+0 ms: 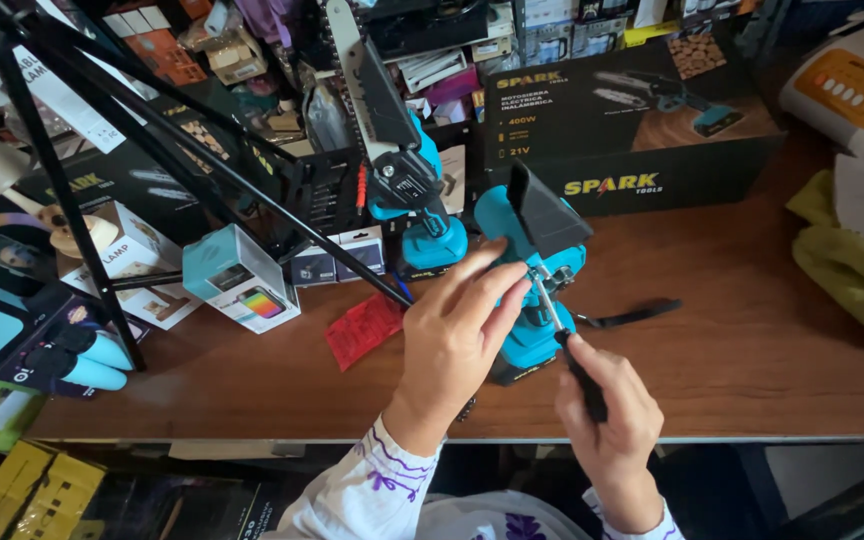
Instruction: Assembling a mini handheld chainsaw by installing the guide bar and chain and tightening the cover with a screwdriver.
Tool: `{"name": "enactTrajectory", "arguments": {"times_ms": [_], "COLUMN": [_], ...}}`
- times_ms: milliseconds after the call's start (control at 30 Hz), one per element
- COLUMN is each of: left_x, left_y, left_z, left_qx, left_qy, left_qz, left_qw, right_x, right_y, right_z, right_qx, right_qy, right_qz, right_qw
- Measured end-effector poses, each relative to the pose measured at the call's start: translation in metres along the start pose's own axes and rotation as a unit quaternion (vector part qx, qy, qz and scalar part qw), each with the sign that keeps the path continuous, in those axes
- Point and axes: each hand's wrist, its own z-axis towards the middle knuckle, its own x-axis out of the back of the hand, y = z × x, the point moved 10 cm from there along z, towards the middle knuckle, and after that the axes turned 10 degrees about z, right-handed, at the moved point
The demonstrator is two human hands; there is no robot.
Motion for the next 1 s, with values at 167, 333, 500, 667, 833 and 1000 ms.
{"name": "enactTrajectory", "arguments": {"times_ms": [167, 333, 500, 667, 833, 1000], "left_x": [-0.001, -0.001, -0.002, -0.002, -0.004, -0.002], "left_y": [0.002, 0.002, 0.003, 0.004, 0.004, 0.005], "left_z": [0.004, 0.006, 0.009, 0.010, 0.009, 0.009], "left_qx": [0.018, 0.034, 0.025, 0.021, 0.015, 0.010], "left_qy": [0.005, 0.002, -0.009, -0.018, -0.025, -0.020], "left_qz": [0.016, 0.040, 0.036, 0.033, 0.037, 0.038], "left_qw": [1.000, 0.999, 0.999, 0.999, 0.999, 0.999], "right_x": [-0.003, -0.006, -0.001, 0.005, 0.010, 0.009], "right_y": [-0.018, -0.023, -0.040, -0.037, -0.032, -0.026], "right_z": [0.001, 0.000, 0.001, -0.003, -0.005, 0.000], "right_qx": [0.064, 0.070, 0.125, 0.131, 0.120, 0.091], "right_qy": [-0.003, -0.015, 0.005, 0.014, 0.016, -0.007], "right_qz": [-0.047, -0.090, -0.106, -0.103, -0.096, -0.072], "right_qw": [0.997, 0.993, 0.986, 0.986, 0.988, 0.993]}}
